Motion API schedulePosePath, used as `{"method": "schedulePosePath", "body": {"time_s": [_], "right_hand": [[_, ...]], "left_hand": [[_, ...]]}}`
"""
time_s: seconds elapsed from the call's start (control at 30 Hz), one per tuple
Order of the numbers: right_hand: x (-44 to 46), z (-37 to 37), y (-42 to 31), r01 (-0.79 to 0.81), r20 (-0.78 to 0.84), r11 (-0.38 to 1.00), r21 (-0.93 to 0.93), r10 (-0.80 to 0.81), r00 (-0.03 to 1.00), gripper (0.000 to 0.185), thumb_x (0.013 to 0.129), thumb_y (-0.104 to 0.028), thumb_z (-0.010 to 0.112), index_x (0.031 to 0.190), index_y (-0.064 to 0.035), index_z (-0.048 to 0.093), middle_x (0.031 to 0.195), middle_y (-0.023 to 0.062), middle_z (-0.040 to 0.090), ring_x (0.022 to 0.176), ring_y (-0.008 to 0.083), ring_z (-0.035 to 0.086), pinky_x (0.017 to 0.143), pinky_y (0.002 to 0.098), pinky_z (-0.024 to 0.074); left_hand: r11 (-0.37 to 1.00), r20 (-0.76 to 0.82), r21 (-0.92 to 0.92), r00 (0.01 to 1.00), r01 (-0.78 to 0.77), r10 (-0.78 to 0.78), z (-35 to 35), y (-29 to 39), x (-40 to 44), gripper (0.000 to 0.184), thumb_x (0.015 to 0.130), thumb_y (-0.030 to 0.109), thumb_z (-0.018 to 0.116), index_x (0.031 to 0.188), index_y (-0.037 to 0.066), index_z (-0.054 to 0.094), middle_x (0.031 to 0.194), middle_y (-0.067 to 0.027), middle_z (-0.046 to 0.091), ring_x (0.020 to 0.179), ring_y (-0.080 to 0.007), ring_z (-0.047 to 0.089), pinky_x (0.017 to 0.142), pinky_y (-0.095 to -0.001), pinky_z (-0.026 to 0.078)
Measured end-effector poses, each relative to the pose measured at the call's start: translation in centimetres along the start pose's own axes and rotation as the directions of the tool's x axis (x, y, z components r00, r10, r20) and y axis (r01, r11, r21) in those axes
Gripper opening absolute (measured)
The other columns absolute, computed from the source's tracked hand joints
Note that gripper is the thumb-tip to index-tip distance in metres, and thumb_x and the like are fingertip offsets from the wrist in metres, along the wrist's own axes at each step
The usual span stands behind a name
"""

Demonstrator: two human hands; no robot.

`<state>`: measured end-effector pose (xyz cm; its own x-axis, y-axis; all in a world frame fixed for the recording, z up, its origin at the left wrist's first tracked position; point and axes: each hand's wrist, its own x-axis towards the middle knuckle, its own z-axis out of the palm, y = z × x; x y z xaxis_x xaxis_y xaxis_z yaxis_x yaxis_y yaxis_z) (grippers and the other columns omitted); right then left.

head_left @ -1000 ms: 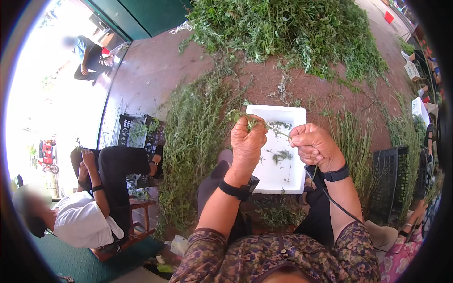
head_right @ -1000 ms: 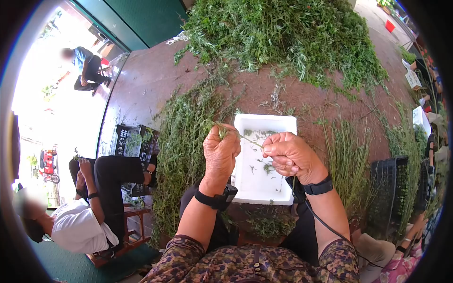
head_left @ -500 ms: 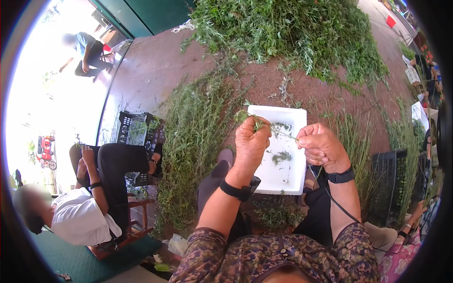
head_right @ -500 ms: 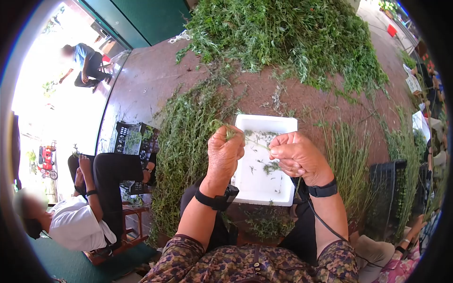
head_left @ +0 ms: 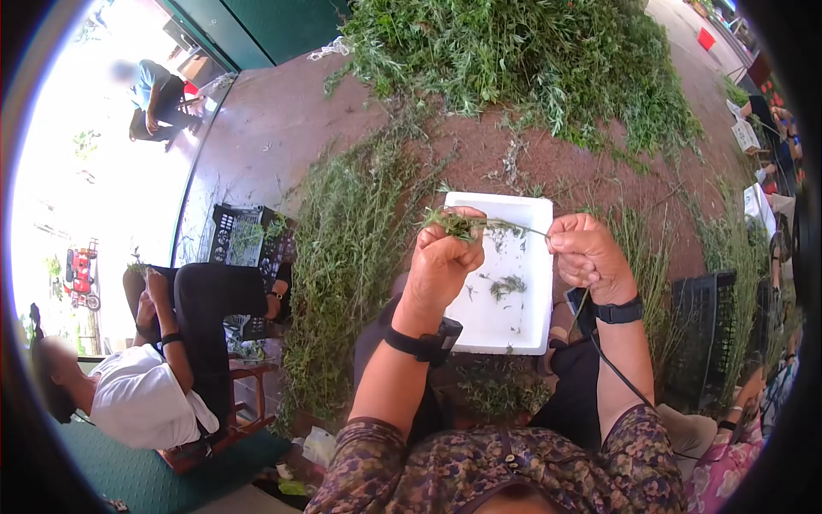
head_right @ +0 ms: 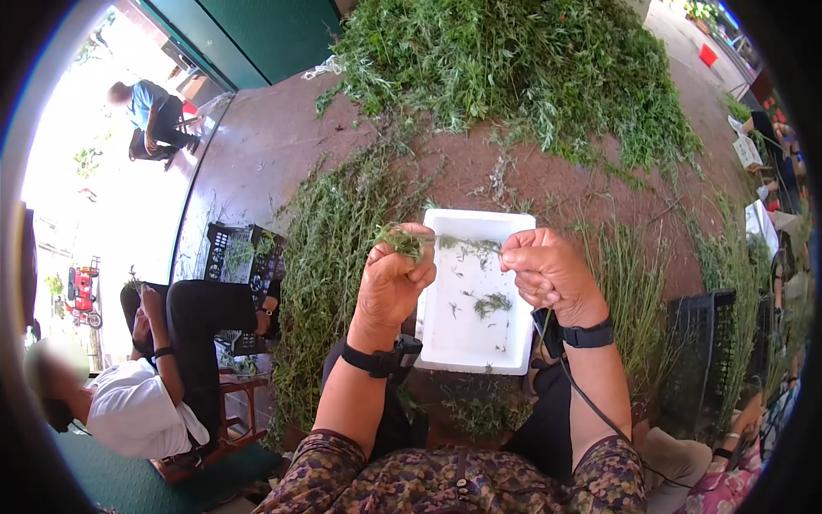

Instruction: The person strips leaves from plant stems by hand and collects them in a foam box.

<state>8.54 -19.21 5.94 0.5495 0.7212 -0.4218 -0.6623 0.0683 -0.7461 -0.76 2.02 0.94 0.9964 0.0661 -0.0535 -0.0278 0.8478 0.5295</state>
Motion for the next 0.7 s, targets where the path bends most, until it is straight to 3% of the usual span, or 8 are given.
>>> {"method": "schedulePosePath", "body": {"time_s": [0.07,0.27,0.4,0.6,0.7], "right_hand": [[0.0,0.1,0.0,0.007,-0.008,1.000,0.004,-0.007,1.000,0.013,0.081,-0.007,0.059,0.075,0.0041,0.055,0.041,-0.0035,0.040,0.027,0.0022,0.031,0.027,0.0178,0.0233],[0.2,0.2,0.1,0.017,-0.022,1.000,-0.016,-0.017,1.000,0.013,0.081,-0.007,0.059,0.077,0.0042,0.055,0.042,-0.0034,0.041,0.027,0.0018,0.031,0.027,0.0175,0.0232],[0.2,0.3,0.1,0.018,-0.031,0.999,-0.035,-0.019,0.999,0.014,0.081,-0.008,0.060,0.077,0.0044,0.055,0.042,-0.0039,0.040,0.027,0.0017,0.031,0.027,0.0175,0.0232],[-0.3,0.1,-0.4,-0.025,0.000,0.990,-0.135,0.025,1.000,0.013,0.079,-0.007,0.061,0.074,0.0039,0.056,0.041,-0.0029,0.042,0.027,0.0017,0.032,0.026,0.0175,0.0222],[-1.2,0.0,-1.0,-0.044,-0.075,0.986,-0.158,0.033,0.997,0.012,0.079,-0.005,0.060,0.072,0.0040,0.057,0.040,-0.0027,0.041,0.025,0.0024,0.031,0.025,0.0176,0.0222]], "left_hand": [[1.000,0.026,0.011,1.000,-0.014,0.013,0.5,-0.2,-0.1,0.019,0.081,0.000,0.051,0.099,0.000,0.056,0.070,-0.0019,0.047,0.055,-0.0087,0.036,0.049,-0.0240,0.032],[0.983,-0.108,0.179,0.993,-0.028,0.048,1.3,-0.4,-0.2,0.014,0.085,0.010,0.059,0.096,0.002,0.058,0.067,0.0015,0.046,0.053,-0.0070,0.036,0.047,-0.0219,0.030],[0.973,-0.120,0.228,0.992,-0.021,0.049,0.7,-0.6,-0.1,0.003,0.087,0.007,0.053,0.086,0.004,0.055,0.066,0.0007,0.045,0.050,-0.0064,0.034,0.044,-0.0209,0.029],[0.978,-0.211,0.205,0.977,0.023,0.022,0.9,-0.5,-0.2,0.012,0.085,0.003,0.046,0.074,0.007,0.048,0.061,0.0012,0.040,0.045,-0.0054,0.030,0.040,-0.0204,0.025],[0.972,-0.220,0.234,0.973,-0.011,0.064,0.5,0.0,-0.2,0.014,0.085,0.004,0.044,0.072,0.008,0.047,0.059,0.0012,0.038,0.044,-0.0054,0.029,0.039,-0.0204,0.024]]}}
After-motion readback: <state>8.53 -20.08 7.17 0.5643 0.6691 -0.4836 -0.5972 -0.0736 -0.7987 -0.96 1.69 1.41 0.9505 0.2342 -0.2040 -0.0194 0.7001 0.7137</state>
